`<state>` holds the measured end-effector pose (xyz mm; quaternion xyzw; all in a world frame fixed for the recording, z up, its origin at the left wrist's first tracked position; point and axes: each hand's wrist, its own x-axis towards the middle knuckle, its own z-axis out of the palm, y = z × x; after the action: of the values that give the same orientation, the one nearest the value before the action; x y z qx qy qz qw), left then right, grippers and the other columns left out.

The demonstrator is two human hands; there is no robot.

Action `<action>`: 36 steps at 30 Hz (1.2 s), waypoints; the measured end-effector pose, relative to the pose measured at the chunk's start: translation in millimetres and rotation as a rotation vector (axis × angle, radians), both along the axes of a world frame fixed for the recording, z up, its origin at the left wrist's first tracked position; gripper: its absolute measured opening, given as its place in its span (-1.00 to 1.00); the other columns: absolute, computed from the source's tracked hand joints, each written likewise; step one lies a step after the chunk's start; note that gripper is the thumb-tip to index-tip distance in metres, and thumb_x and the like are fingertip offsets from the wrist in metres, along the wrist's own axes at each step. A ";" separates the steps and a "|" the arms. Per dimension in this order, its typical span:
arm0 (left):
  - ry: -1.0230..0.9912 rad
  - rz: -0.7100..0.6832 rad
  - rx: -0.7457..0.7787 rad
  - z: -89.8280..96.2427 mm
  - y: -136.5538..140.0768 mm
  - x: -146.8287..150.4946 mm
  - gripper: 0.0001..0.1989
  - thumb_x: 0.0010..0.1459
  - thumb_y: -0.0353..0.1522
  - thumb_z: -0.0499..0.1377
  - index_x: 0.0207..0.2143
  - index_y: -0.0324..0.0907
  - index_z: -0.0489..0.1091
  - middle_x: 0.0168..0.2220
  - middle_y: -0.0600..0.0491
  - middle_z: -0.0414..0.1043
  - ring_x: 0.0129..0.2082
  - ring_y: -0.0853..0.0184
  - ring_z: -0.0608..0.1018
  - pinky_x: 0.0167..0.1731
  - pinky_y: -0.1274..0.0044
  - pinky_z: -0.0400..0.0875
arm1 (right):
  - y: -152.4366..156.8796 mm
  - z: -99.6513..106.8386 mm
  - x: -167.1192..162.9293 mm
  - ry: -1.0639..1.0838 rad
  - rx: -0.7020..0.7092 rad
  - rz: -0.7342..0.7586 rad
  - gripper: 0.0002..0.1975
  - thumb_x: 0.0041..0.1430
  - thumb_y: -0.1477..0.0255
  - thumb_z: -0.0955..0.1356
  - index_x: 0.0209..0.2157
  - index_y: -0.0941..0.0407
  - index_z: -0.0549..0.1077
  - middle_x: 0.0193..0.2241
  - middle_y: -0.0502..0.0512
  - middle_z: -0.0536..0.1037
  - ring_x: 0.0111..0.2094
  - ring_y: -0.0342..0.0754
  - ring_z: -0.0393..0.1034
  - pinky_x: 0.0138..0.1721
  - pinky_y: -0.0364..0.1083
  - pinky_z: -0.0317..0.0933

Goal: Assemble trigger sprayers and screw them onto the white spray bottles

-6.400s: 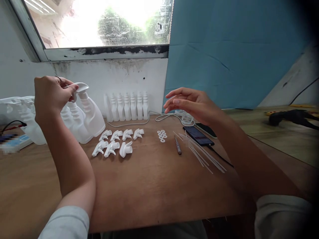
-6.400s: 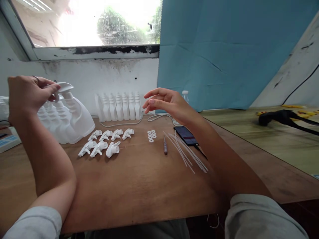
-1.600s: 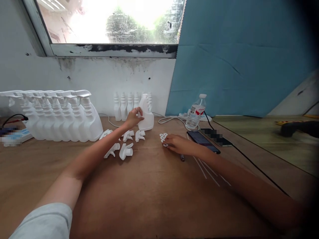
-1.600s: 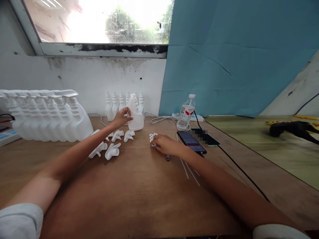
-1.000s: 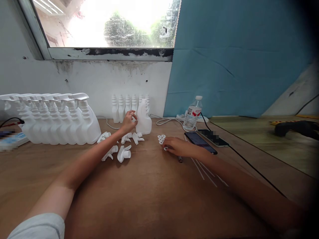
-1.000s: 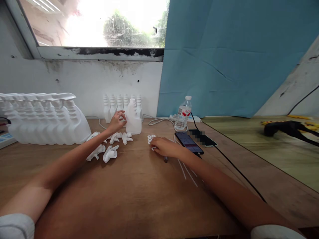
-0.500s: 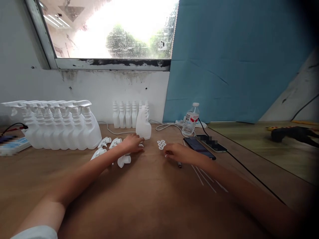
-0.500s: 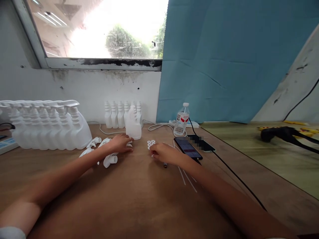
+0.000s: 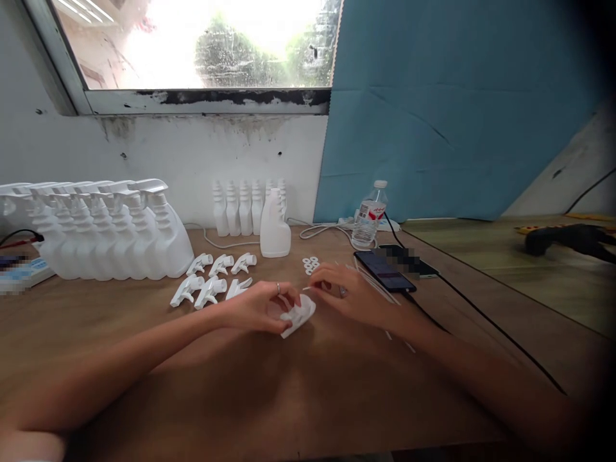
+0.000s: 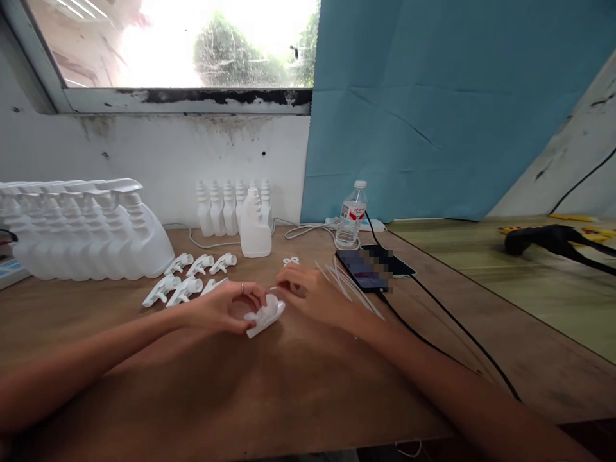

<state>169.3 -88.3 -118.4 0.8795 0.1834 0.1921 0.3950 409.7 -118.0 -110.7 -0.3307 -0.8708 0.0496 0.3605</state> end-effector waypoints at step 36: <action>-0.104 0.133 0.380 -47.8 -32.2 -8.7 -0.83 0.10 -0.34 0.20 -0.23 -0.17 0.35 -0.30 0.02 0.46 -0.36 0.37 0.50 -0.36 0.58 0.39 | -36.2 -22.9 -22.4 -0.257 0.294 0.127 -0.82 0.20 0.44 0.30 -0.16 0.16 0.43 -0.01 0.26 0.45 0.02 0.12 0.29 -0.05 0.13 0.22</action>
<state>160.6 -120.4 -166.2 0.9131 0.1809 0.2939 0.2173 387.4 -154.2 -133.6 -0.2227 -0.9265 -0.0979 0.2871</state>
